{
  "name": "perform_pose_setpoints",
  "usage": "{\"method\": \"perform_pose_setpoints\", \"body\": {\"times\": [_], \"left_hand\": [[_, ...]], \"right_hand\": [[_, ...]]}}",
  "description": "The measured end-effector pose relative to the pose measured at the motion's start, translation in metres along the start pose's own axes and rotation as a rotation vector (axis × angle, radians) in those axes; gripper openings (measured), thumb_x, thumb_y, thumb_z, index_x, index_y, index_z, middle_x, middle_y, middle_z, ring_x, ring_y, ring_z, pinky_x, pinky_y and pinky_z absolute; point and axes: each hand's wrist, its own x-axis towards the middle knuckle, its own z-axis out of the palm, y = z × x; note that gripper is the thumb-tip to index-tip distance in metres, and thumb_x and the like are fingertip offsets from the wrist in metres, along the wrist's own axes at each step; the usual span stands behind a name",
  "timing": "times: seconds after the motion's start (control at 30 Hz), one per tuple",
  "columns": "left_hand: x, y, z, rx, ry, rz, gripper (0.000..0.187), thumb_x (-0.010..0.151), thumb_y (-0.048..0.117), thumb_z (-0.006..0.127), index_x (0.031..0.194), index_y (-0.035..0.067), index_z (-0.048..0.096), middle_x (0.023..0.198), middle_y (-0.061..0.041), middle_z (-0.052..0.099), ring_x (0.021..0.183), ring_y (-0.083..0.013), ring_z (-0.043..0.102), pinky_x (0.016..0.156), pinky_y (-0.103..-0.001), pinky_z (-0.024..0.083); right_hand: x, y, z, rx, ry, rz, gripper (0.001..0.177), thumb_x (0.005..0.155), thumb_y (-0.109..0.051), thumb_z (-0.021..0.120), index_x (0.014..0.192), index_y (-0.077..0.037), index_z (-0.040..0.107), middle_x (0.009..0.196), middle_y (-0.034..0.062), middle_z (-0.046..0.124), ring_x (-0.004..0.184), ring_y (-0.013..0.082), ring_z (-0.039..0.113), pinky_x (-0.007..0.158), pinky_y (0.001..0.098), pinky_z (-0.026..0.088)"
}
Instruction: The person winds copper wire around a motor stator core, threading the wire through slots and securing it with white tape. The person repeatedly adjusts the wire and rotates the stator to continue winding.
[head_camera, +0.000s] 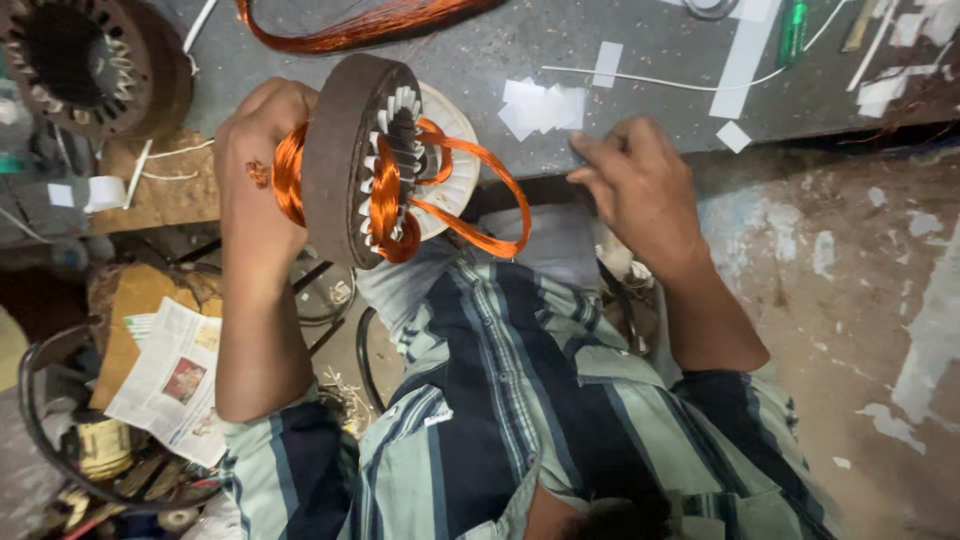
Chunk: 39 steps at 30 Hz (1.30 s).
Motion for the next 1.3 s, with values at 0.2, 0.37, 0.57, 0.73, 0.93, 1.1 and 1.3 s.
{"method": "perform_pose_setpoints", "body": {"times": [0.2,0.37,0.57,0.73,0.93,1.1,1.3], "left_hand": [[-0.003,0.004,-0.001,0.015,0.019,0.018,0.018,0.098,0.010,0.072,0.094,-0.004,0.061,0.092,-0.016,0.064,0.085,-0.0323,0.066,0.074,-0.035,0.048],[-0.003,0.003,-0.002,0.054,0.011,0.019,0.018,0.093,0.010,0.076,0.098,-0.003,0.065,0.094,-0.015,0.066,0.088,-0.0329,0.068,0.081,-0.039,0.050],[-0.004,0.005,-0.006,0.055,-0.008,0.022,0.017,0.092,0.011,0.077,0.096,-0.002,0.066,0.092,-0.014,0.066,0.090,-0.0339,0.067,0.078,-0.039,0.049],[0.000,0.010,-0.008,0.066,0.010,0.078,0.016,0.089,0.009,0.076,0.095,-0.002,0.066,0.095,-0.015,0.066,0.093,-0.0362,0.067,0.078,-0.041,0.049],[0.000,0.012,-0.010,0.075,0.030,0.110,0.018,0.087,0.009,0.077,0.096,-0.003,0.066,0.097,-0.017,0.066,0.094,-0.0384,0.066,0.079,-0.044,0.049],[-0.003,0.002,-0.007,0.070,0.015,0.106,0.019,0.091,0.012,0.079,0.097,-0.002,0.067,0.096,-0.016,0.068,0.096,-0.0370,0.066,0.085,-0.044,0.050],[-0.006,-0.003,-0.005,0.065,0.044,0.117,0.016,0.084,0.000,0.074,0.098,-0.004,0.067,0.099,-0.018,0.067,0.098,-0.0403,0.066,0.083,-0.046,0.050]], "right_hand": [[-0.007,0.005,0.005,-0.046,-0.016,0.014,0.057,0.081,-0.030,0.086,0.126,0.001,0.069,0.105,0.0177,0.059,0.094,0.0352,0.060,0.077,0.0453,0.051],[-0.012,0.019,0.008,-0.129,-0.061,-0.076,0.029,0.095,-0.021,0.084,0.096,-0.003,0.062,0.108,0.0152,0.065,0.102,0.0331,0.065,0.083,0.0429,0.053],[-0.017,0.018,0.005,0.468,0.269,0.279,0.015,0.104,-0.006,0.070,0.116,0.001,0.063,0.108,0.0140,0.071,0.099,0.0298,0.072,0.090,0.0366,0.058],[-0.012,0.006,0.002,0.003,0.154,0.032,0.032,0.085,-0.015,0.082,0.109,0.002,0.071,0.103,0.0219,0.066,0.093,0.0366,0.067,0.081,0.0410,0.055],[-0.015,0.003,-0.004,-0.017,0.032,0.072,0.015,0.093,-0.008,0.081,0.101,-0.002,0.070,0.100,0.0168,0.068,0.083,0.0296,0.066,0.073,0.0376,0.053],[-0.020,0.015,0.004,0.517,0.229,0.284,0.008,0.106,0.000,0.069,0.113,0.002,0.068,0.099,0.0079,0.072,0.086,0.0163,0.067,0.078,0.0296,0.056],[-0.009,0.017,0.030,0.923,0.269,0.288,0.006,0.101,0.003,0.068,0.106,0.004,0.071,0.102,0.0067,0.070,0.084,0.0130,0.069,0.076,0.0281,0.060]]}}
